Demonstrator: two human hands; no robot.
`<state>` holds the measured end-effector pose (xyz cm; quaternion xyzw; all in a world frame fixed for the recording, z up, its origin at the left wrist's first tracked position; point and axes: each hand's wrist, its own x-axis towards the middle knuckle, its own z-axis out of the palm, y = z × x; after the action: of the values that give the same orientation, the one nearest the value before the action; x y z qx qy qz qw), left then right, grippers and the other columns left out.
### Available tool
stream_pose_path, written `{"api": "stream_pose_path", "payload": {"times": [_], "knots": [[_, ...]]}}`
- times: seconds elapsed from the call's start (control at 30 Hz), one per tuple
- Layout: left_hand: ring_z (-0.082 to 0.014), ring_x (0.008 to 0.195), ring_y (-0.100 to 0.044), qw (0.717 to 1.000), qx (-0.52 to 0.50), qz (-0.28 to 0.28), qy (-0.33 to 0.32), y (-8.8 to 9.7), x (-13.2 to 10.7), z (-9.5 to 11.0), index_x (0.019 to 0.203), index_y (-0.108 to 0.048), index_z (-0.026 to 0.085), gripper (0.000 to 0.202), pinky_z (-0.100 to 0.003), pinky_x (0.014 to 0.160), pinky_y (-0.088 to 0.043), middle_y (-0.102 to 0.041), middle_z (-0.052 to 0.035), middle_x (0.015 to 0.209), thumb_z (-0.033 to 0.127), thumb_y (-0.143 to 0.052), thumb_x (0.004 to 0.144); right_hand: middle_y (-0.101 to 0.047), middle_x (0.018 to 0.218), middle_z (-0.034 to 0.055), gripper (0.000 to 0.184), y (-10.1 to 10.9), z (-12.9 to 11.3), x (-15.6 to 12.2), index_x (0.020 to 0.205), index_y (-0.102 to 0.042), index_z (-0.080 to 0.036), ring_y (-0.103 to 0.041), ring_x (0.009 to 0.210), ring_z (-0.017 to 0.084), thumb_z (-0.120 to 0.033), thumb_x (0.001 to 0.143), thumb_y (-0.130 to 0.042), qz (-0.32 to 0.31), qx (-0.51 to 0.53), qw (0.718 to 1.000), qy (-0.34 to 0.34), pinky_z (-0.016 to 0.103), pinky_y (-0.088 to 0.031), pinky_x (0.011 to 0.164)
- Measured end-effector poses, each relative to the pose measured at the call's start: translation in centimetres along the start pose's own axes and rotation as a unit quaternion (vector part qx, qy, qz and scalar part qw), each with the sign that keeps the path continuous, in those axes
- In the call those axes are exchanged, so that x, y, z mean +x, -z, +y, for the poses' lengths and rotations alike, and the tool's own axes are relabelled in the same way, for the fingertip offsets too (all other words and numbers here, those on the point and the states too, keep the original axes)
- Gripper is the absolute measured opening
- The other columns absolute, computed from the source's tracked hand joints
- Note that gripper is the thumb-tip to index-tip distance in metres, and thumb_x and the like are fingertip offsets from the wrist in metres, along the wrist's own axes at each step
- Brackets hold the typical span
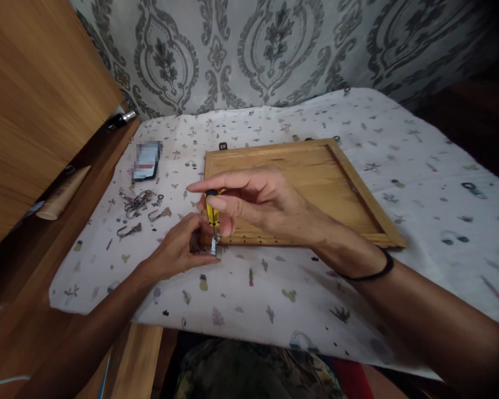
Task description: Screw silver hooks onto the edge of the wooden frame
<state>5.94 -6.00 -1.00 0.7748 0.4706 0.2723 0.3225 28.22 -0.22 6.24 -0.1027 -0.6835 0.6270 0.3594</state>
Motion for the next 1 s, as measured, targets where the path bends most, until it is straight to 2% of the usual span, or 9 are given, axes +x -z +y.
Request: {"api": "stream_pose_path", "payload": {"times": [0.1, 0.23, 0.33, 0.47, 0.57, 0.7, 0.77, 0.9, 1.0], "knots": [[-0.0242, 0.097, -0.062, 1.0, -0.007, -0.003, 0.007, -0.01, -0.01, 0.1, 0.108, -0.055, 0.022, 0.045, -0.039, 0.085, -0.051, -0.064, -0.0048, 0.107, 0.045, -0.083, 0.08, -0.07, 0.08, -0.0017, 0.02, -0.21, 0.02, 0.0, 0.101, -0.072, -0.016, -0.064, 0.055, 0.007, -0.033, 0.093, -0.073, 0.006, 0.001, 1.0, 0.003, 0.019, -0.055, 0.052], [-0.0251, 0.099, -0.062, 1.0, -0.016, 0.0, 0.016, -0.1, -0.07, -0.01, 0.105, -0.056, 0.021, 0.044, -0.039, 0.085, -0.051, -0.064, -0.005, 0.106, 0.045, -0.083, 0.08, -0.066, 0.072, -0.004, 0.026, -0.8, 0.36, 0.06, 0.088, -0.066, -0.017, -0.055, 0.048, 0.004, -0.039, 0.085, -0.081, 0.038, 0.018, 0.999, -0.005, 0.016, -0.044, 0.041], [-0.026, 0.1, -0.062, 1.0, -0.015, 0.002, 0.01, -0.09, -0.07, -0.1, 0.104, -0.057, 0.021, 0.044, -0.041, 0.087, -0.051, -0.064, -0.0056, 0.107, 0.045, -0.084, 0.078, -0.066, 0.073, -0.0034, 0.029, -0.88, 0.34, 0.05, 0.083, -0.062, -0.017, -0.057, 0.05, 0.005, -0.038, 0.085, -0.082, 0.033, 0.032, 0.999, -0.007, 0.016, -0.046, 0.043], [-0.0282, 0.108, -0.061, 1.0, -0.014, -0.005, 0.012, 0.07, -0.05, 0.09, 0.107, -0.058, 0.023, 0.044, -0.043, 0.093, -0.051, -0.064, -0.0068, 0.113, 0.045, -0.084, 0.079, -0.067, 0.077, -0.0029, 0.02, -0.39, 0.04, -0.05, 0.098, -0.068, -0.015, -0.063, 0.056, 0.006, -0.031, 0.09, -0.076, 0.005, 0.02, 1.0, -0.005, 0.017, -0.052, 0.051], [-0.0281, 0.107, -0.062, 1.0, -0.007, -0.008, 0.022, 0.14, -0.08, 0.22, 0.107, -0.058, 0.022, 0.044, -0.043, 0.092, -0.051, -0.065, -0.0063, 0.111, 0.044, -0.084, 0.079, -0.069, 0.077, -0.0022, 0.023, -0.09, 0.07, -0.03, 0.111, -0.07, -0.014, -0.066, 0.06, 0.008, -0.027, 0.092, -0.073, -0.011, 0.0, 1.0, -0.011, 0.02, -0.055, 0.055], [-0.0267, 0.101, -0.063, 1.0, 0.001, -0.005, 0.019, 0.06, -0.04, 0.03, 0.106, -0.057, 0.022, 0.044, -0.042, 0.088, -0.052, -0.064, -0.0059, 0.107, 0.045, -0.083, 0.079, -0.066, 0.071, -0.0027, 0.025, -0.38, 0.51, 0.12, 0.097, -0.071, -0.013, -0.064, 0.054, 0.009, -0.035, 0.087, -0.08, 0.012, 0.003, 1.0, 0.005, 0.021, -0.054, 0.051], [-0.0279, 0.105, -0.063, 1.0, 0.003, -0.003, 0.001, 0.0, 0.04, -0.11, 0.108, -0.057, 0.022, 0.045, -0.044, 0.091, -0.052, -0.065, -0.0073, 0.112, 0.046, -0.083, 0.08, -0.064, 0.068, -0.0034, 0.029, -0.67, 0.63, 0.13, 0.092, -0.069, -0.014, -0.061, 0.05, 0.008, -0.039, 0.084, -0.082, 0.031, -0.002, 0.999, 0.007, 0.02, -0.05, 0.046], [-0.0325, 0.121, -0.059, 1.0, 0.007, 0.0, -0.027, -0.05, 0.13, -0.28, 0.111, -0.059, 0.022, 0.046, -0.049, 0.102, -0.048, -0.063, -0.0104, 0.127, 0.046, -0.083, 0.081, -0.06, 0.061, -0.0052, 0.03, -0.97, 0.47, 0.02, 0.09, -0.067, -0.016, -0.06, 0.05, 0.009, -0.041, 0.085, -0.081, 0.034, -0.02, 0.999, 0.009, 0.018, -0.044, 0.044], [-0.0309, 0.116, -0.06, 1.0, 0.011, 0.001, -0.019, -0.07, 0.02, -0.38, 0.111, -0.059, 0.023, 0.046, -0.047, 0.097, -0.05, -0.063, -0.0098, 0.124, 0.048, -0.082, 0.081, -0.061, 0.062, -0.0049, 0.03, -0.9, 0.34, 0.01, 0.09, -0.066, -0.016, -0.061, 0.05, 0.009, -0.041, 0.085, -0.081, 0.028, -0.025, 0.999, 0.007, 0.018, -0.045, 0.044]]}}
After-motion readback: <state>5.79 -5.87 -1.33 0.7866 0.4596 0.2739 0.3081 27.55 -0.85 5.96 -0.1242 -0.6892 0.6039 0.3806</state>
